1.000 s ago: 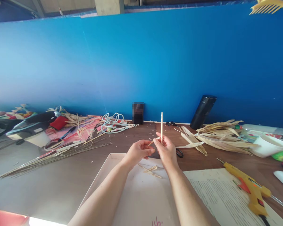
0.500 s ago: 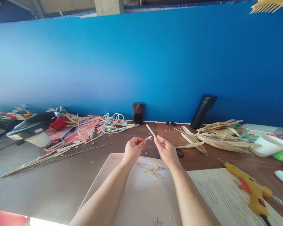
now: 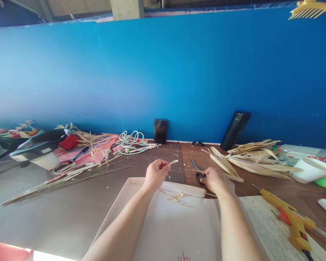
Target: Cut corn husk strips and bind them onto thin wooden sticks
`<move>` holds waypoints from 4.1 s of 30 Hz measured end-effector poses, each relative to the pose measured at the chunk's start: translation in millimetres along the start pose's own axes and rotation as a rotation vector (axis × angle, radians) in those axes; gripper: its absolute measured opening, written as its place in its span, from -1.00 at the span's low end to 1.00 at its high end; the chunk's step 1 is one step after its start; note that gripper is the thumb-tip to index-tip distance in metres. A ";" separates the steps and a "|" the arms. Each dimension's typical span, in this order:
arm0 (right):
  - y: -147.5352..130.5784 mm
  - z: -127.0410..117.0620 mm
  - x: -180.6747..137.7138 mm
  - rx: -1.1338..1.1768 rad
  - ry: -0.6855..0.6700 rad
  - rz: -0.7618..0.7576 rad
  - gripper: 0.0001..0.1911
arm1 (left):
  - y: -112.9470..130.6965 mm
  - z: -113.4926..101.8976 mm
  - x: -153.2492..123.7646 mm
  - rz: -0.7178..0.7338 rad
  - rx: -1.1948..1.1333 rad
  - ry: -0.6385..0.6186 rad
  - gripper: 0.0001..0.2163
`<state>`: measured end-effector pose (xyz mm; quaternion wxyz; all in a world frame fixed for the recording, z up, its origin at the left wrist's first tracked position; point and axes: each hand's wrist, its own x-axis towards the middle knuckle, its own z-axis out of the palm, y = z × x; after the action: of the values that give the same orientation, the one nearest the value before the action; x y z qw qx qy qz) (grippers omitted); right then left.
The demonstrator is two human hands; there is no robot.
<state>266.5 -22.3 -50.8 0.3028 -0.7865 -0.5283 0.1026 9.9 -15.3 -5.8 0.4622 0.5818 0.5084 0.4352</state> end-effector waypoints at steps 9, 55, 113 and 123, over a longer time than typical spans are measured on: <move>-32.7 -3.9 -9.3 0.150 -0.052 0.087 -0.71 | 0.4 0.2 0.8 0.015 0.010 0.013 -0.90; -100.3 -35.0 -59.9 1.500 -0.675 0.020 -0.40 | 16.0 -7.0 -7.5 0.062 -0.541 -0.314 -0.80; -110.7 8.6 -53.7 1.011 -0.157 -0.025 -0.37 | 5.2 -2.7 2.0 -0.082 -0.219 -0.070 -0.79; -114.4 10.4 -56.6 0.957 -0.146 -0.056 -0.39 | 8.3 -4.6 2.1 -0.134 -0.414 -0.043 -0.81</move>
<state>149.7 -39.5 -1.1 0.5952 -0.5354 -0.4626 0.3809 7.2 -13.2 3.2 0.6105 0.4486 0.4355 0.4862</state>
